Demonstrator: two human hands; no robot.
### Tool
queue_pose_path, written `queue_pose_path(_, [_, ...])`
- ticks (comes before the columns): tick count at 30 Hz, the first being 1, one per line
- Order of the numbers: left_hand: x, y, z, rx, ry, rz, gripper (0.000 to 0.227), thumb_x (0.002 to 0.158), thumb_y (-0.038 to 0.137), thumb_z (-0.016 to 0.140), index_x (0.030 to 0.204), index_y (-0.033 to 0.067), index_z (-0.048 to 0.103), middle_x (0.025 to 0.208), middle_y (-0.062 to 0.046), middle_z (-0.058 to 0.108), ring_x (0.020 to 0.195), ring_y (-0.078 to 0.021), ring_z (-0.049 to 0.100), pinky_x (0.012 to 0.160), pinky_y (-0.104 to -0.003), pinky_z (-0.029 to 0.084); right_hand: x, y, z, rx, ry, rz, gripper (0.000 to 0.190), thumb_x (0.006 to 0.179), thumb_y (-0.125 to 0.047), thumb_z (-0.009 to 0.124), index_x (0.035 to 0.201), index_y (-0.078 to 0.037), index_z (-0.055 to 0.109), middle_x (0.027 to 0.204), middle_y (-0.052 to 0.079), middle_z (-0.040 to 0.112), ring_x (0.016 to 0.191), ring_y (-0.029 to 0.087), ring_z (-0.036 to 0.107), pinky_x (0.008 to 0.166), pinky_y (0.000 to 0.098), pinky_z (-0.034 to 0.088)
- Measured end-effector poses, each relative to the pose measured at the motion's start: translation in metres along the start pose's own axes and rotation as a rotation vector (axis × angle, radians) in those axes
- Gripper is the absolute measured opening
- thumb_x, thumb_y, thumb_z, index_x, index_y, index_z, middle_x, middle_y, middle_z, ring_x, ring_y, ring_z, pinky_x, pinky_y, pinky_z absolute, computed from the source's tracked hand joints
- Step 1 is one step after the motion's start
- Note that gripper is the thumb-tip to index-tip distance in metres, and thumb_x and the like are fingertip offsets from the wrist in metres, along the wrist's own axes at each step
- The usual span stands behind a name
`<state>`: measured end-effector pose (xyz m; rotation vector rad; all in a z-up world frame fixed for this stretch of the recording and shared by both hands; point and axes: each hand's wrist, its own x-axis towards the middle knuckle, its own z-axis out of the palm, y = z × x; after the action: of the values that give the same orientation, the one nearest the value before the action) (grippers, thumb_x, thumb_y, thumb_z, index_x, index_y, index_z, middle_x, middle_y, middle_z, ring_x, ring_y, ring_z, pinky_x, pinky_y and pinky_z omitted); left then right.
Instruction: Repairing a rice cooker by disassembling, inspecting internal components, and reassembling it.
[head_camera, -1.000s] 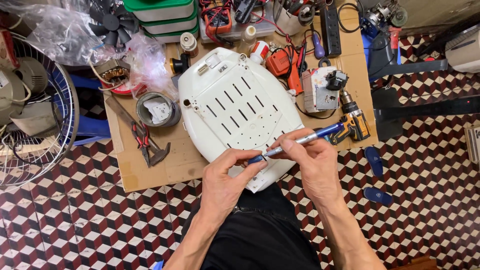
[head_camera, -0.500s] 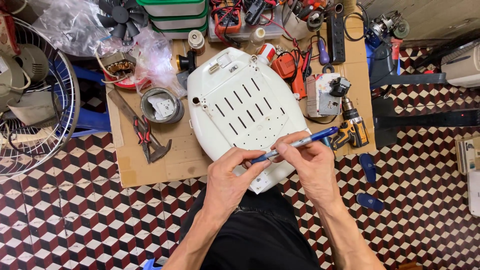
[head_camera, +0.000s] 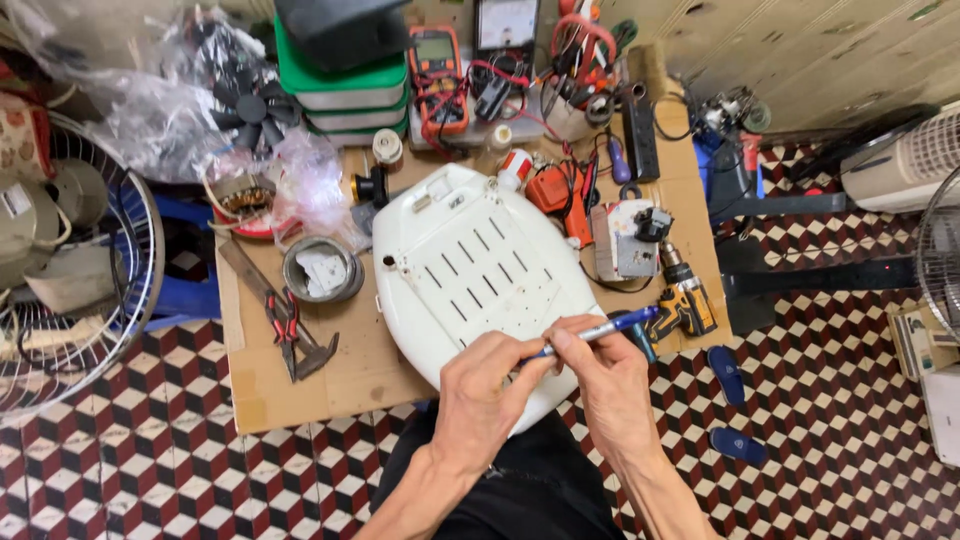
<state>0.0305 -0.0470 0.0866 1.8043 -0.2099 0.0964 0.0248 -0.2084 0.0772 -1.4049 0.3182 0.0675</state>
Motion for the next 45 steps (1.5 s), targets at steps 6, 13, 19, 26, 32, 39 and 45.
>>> queue_pose_path(6, [0.033,0.004,0.015,0.117,-0.025,0.193,0.019,0.085,0.007,0.079,0.102,0.0035,0.073,0.085,-0.009,0.07,0.08,-0.0276,0.068,0.068,-0.038,0.054,0.027,-0.019,-0.027,0.092,0.149,0.212,0.013,0.094,-0.009,0.067,0.1,0.003,0.071,0.092,0.009,0.07,0.078,0.015,0.059,0.075,0.0308,0.048])
queue_pose_path(13, [0.058,0.003,0.022,0.165,0.131,0.077,0.035,0.084,0.014,0.082,0.115,0.0046,0.07,0.105,-0.013,0.071,0.094,-0.0292,0.07,0.079,-0.037,0.056,0.12,-0.079,-0.052,0.09,-0.045,-0.034,0.015,0.095,-0.01,0.066,0.107,-0.001,0.065,0.089,0.008,0.071,0.075,0.014,0.064,0.069,0.0284,0.052])
queue_pose_path(19, [0.04,-0.002,0.026,0.163,0.378,-0.181,0.07,0.08,0.01,0.081,0.142,-0.0022,0.052,0.136,-0.02,0.059,0.111,-0.0302,0.066,0.091,-0.038,0.054,0.302,-0.072,-0.077,-0.698,0.034,-0.681,0.011,0.103,-0.007,0.067,0.111,0.002,0.065,0.089,0.008,0.072,0.08,0.012,0.068,0.072,0.028,0.054])
queue_pose_path(26, [-0.07,-0.076,0.039,0.306,0.758,-0.683,0.07,0.082,0.006,0.077,0.145,-0.0021,0.049,0.128,-0.022,0.058,0.104,-0.0235,0.069,0.085,-0.036,0.06,0.433,0.005,-0.086,-1.073,-0.235,-0.872,0.013,0.094,-0.006,0.07,0.104,-0.001,0.064,0.096,0.023,0.069,0.089,0.044,0.067,0.076,0.0508,0.053])
queue_pose_path(32, [-0.064,-0.033,0.067,0.235,0.978,-0.844,0.06,0.085,0.007,0.073,0.141,-0.0024,0.054,0.125,-0.02,0.062,0.103,-0.0227,0.071,0.083,-0.035,0.061,0.477,0.048,-0.084,-1.43,-0.465,-0.788,0.022,0.091,-0.006,0.066,0.112,-0.006,0.068,0.102,0.022,0.071,0.092,0.042,0.069,0.08,0.0528,0.054])
queue_pose_path(39, [-0.038,-0.01,0.06,0.218,0.851,-0.664,0.049,0.092,0.009,0.068,0.139,-0.0019,0.057,0.129,-0.017,0.063,0.104,-0.0203,0.07,0.083,-0.031,0.059,0.387,-0.004,-0.083,-1.355,-0.468,-0.859,0.032,0.094,-0.01,0.067,0.125,-0.004,0.07,0.117,0.023,0.068,0.106,0.045,0.066,0.09,0.0514,0.052])
queue_pose_path(45, [-0.063,-0.015,0.046,0.181,0.703,-0.566,0.042,0.096,0.01,0.066,0.137,0.0004,0.061,0.124,-0.014,0.067,0.102,-0.0188,0.07,0.088,-0.03,0.056,0.225,-0.01,-0.18,-0.813,-0.002,-0.33,0.026,0.104,-0.021,0.067,0.115,0.003,0.07,0.094,0.006,0.071,0.087,0.013,0.061,0.081,0.0278,0.049])
